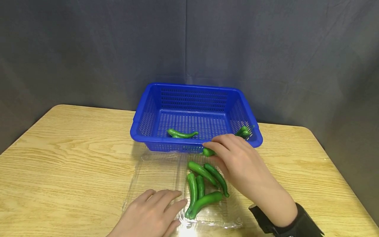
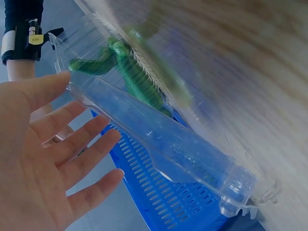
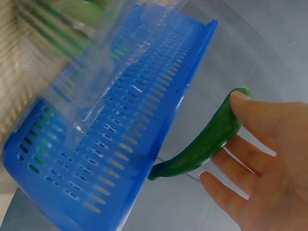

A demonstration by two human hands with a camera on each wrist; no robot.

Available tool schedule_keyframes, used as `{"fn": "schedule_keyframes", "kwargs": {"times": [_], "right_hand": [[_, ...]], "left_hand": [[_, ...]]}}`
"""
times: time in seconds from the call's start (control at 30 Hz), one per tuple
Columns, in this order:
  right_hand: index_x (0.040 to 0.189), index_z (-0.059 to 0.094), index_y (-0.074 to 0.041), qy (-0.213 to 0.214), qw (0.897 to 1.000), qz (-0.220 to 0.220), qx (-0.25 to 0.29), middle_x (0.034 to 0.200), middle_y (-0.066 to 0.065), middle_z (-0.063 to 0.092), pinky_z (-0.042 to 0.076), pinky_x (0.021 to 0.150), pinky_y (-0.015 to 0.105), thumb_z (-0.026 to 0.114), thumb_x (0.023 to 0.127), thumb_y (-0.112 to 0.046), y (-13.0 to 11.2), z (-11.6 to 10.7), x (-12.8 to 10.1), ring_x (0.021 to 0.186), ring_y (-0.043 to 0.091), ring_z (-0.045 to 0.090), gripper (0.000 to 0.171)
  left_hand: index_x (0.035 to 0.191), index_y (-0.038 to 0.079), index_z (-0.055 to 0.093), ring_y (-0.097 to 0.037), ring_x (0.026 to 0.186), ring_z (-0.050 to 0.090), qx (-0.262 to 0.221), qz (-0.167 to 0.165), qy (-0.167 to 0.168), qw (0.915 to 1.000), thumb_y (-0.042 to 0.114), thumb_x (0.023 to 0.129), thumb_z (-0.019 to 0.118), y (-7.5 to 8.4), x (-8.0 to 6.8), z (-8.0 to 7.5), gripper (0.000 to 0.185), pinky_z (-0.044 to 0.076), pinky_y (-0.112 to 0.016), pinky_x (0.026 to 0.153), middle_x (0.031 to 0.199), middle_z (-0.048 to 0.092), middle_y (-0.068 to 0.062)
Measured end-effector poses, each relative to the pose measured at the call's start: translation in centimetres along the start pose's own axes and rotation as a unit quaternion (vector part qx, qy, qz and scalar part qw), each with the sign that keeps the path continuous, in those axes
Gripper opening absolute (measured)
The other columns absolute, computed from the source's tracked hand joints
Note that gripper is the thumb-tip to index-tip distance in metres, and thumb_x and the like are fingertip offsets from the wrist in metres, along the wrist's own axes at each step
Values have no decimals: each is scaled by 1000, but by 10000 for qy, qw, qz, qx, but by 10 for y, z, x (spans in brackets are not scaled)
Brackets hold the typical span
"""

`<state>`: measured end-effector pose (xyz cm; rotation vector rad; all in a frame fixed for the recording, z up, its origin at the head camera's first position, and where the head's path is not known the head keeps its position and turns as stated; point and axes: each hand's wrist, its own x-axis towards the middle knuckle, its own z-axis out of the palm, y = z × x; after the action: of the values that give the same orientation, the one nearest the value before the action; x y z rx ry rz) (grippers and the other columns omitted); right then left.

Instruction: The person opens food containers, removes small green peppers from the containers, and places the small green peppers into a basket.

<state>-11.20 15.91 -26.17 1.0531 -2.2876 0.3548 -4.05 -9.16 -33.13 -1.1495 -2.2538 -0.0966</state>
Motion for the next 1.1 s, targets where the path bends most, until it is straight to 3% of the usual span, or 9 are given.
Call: {"fn": "schedule_keyframes", "kwargs": {"times": [0.3,0.63,1.1], "right_hand": [[112,70,-5,-193,9995,229,-117,105,7,67,50,91,42,78,83,-5,8,3,-2,99,26,63,30],[112,69,-1,17,9976,628,-305,104,9,68,48,94,43,79,81,-2,17,5,-3,100,29,63,32],[113,69,-1,-52,9970,722,-277,106,10,69,47,96,43,77,83,-4,28,10,-7,102,29,63,31]], "left_hand": [[112,15,70,-17,92,67,137,94,59,9998,35,84,63,0,0,0,36,54,-33,71,110,68,-3],[113,17,69,-17,91,67,300,212,114,9993,37,85,64,-1,0,2,36,54,-33,71,112,68,-4],[113,17,69,-17,91,68,281,195,166,9993,36,83,63,-1,0,2,36,54,-33,70,112,68,-3]]}}
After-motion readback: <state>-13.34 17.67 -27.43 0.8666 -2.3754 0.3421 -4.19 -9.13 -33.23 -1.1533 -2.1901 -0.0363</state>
